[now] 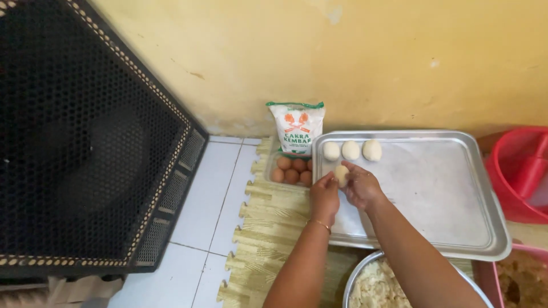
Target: Filling small portions of dough with a mixture and rolling them into balls for baking.
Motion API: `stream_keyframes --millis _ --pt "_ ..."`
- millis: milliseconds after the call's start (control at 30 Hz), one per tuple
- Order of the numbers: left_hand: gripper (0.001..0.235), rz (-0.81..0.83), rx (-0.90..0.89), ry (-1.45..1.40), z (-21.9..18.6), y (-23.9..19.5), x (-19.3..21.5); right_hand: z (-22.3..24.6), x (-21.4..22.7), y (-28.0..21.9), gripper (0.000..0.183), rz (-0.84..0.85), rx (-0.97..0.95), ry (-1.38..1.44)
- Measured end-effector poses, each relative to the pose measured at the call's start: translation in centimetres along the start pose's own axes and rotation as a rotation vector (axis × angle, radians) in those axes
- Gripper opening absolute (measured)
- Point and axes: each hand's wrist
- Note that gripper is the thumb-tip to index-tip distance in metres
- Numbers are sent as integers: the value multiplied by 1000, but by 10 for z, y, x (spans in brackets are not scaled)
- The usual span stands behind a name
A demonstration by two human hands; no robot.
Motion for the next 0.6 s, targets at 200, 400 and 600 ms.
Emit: stream_keyframes --millis 200,400,600 --pt "43 8 48 -35 22 38 -9 -17 -1 21 57 -52 107 -103" --pt "44 -6 84 -28 33 55 -16 -12 -14 2 50 -79 117 -128" --pt "42 7 62 -2 18 47 -10 -16 -23 -1 48 -151 203 -255"
Point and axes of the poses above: each hand's wrist, its own y-axis towards the middle knuckle, its own x-axis out of the back of the hand, z = x × y, and after that the axes turned 12 degrees about -z, right-handed
